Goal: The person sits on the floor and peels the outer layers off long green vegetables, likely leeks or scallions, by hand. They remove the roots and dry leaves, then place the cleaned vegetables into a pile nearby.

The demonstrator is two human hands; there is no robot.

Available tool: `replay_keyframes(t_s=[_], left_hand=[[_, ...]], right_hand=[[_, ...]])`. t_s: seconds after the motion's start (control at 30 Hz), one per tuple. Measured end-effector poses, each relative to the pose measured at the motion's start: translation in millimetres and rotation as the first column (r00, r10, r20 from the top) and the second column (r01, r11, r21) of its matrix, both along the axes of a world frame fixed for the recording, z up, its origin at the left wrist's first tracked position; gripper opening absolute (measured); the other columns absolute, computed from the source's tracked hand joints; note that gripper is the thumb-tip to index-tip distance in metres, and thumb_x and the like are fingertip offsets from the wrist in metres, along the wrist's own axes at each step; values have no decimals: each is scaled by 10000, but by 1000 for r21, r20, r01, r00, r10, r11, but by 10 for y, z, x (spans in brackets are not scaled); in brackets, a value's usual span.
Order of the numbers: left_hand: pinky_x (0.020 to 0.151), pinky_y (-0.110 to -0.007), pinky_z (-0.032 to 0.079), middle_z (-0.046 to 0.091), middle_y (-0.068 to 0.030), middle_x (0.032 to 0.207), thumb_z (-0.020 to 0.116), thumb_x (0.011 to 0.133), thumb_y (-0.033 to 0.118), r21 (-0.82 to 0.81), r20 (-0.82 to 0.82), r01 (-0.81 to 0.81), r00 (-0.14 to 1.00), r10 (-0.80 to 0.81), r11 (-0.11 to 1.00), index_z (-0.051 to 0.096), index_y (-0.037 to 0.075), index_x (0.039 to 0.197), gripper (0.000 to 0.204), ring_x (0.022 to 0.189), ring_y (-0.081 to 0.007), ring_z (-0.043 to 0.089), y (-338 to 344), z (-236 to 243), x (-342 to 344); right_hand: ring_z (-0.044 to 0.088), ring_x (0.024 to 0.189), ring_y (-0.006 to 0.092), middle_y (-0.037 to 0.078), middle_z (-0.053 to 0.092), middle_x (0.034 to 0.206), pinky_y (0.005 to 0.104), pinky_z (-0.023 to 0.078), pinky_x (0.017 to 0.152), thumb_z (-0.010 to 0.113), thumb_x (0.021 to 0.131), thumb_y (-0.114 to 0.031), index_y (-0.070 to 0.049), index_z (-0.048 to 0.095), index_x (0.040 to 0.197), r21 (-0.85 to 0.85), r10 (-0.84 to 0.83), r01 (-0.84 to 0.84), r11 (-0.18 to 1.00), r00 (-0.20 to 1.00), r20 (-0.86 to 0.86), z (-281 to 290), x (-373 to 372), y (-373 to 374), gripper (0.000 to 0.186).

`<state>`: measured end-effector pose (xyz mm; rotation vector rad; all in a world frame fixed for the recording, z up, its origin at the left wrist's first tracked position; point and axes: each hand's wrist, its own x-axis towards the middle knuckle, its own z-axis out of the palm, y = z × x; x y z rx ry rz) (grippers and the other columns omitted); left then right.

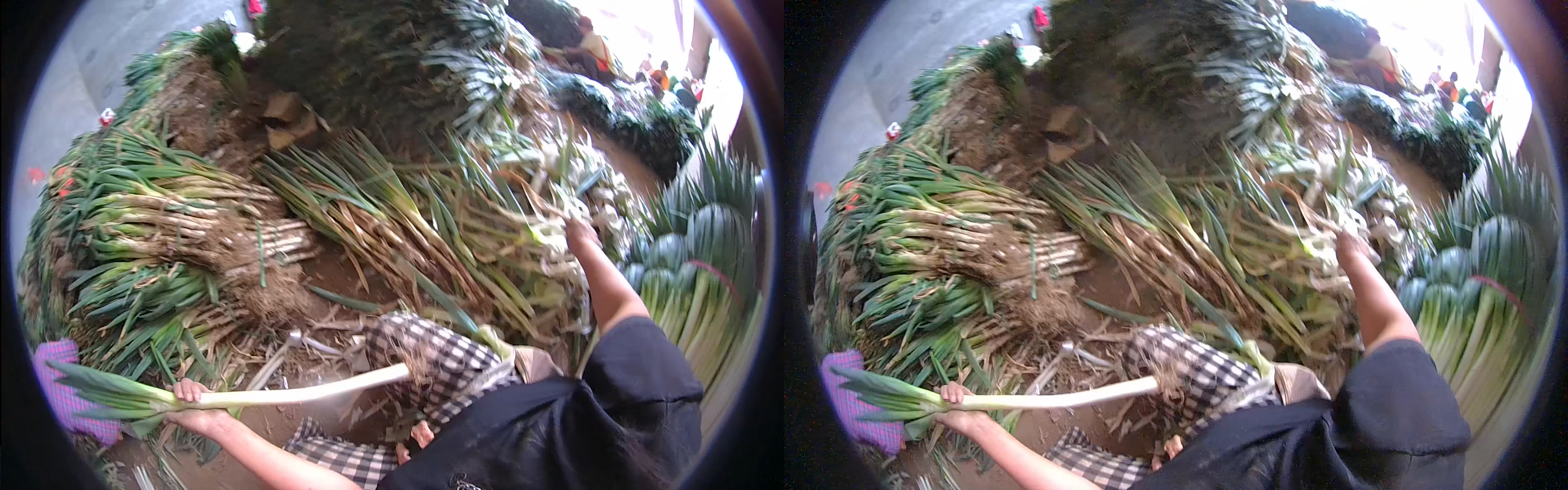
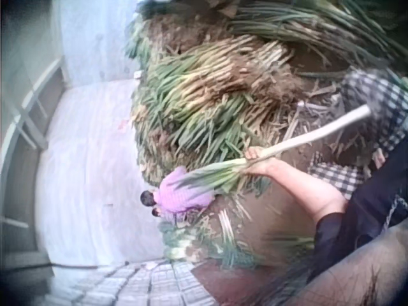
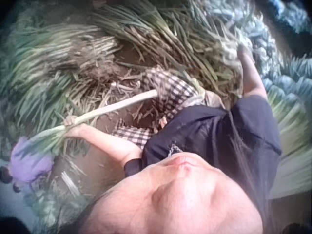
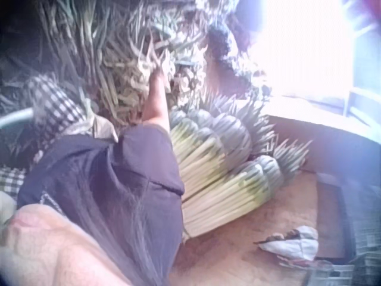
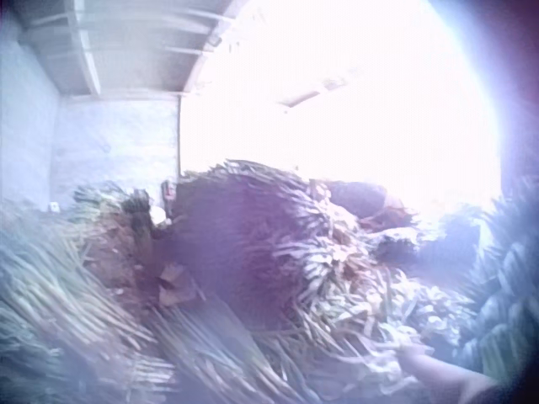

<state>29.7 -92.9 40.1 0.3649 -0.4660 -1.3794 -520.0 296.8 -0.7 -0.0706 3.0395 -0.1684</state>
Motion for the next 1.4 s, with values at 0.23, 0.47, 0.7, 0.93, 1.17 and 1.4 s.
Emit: replay_keyframes(t_s=[0.23,0.47,0.7,0.93,1.17,1.4], left_hand=[[354,-161,330,404,-3,560,270,846,475,26,158,-32,987,27,999,463,35,904,484,439,-67,371,236,60,-463],[310,-174,358,423,29,487,365,839,363,-126,-237,477,837,-493,870,460,88,847,291,383,-41,418,211,-251,-556],[495,-251,522,578,-164,776,336,868,222,46,260,625,746,-614,779,492,-35,933,308,599,-202,587,663,324,-589],[712,-265,428,588,-68,869,514,763,130,264,880,813,17,-475,519,575,46,898,170,768,-143,537,793,-168,-802],[754,-300,431,527,-162,905,465,779,211,344,912,489,31,-410,801,450,-39,1009,340,823,-212,523,516,-666,-726],[729,-377,492,561,-176,812,456,823,215,273,-279,314,930,-238,909,458,-54,941,293,824,-262,561,523,-234,-108]], right_hand=[[330,1136,270,163,323,1244,366,263,966,443,821,-230,-31,310,1214,-447,687,-542,712,671,280,495,1253,-1307,460],[527,819,275,206,515,883,348,420,717,584,750,-259,36,361,1092,-704,908,-710,32,-273,317,239,3254,-1925,503],[366,492,29,-46,378,619,171,317,414,475,837,-173,-42,344,1005,-932,857,-13,361,-389,338,278,3591,-1715,250],[357,435,25,-39,395,586,170,302,374,487,826,-162,-31,364,994,-975,975,-211,69,-194,111,570,3418,-2134,246],[449,542,110,53,504,657,266,390,493,533,800,-198,20,420,948,-837,980,-534,118,-72,184,518,3187,-2044,286],[470,518,203,131,494,611,308,391,510,476,820,-202,22,408,947,-745,906,-666,46,-286,312,429,3030,-1684,265]])
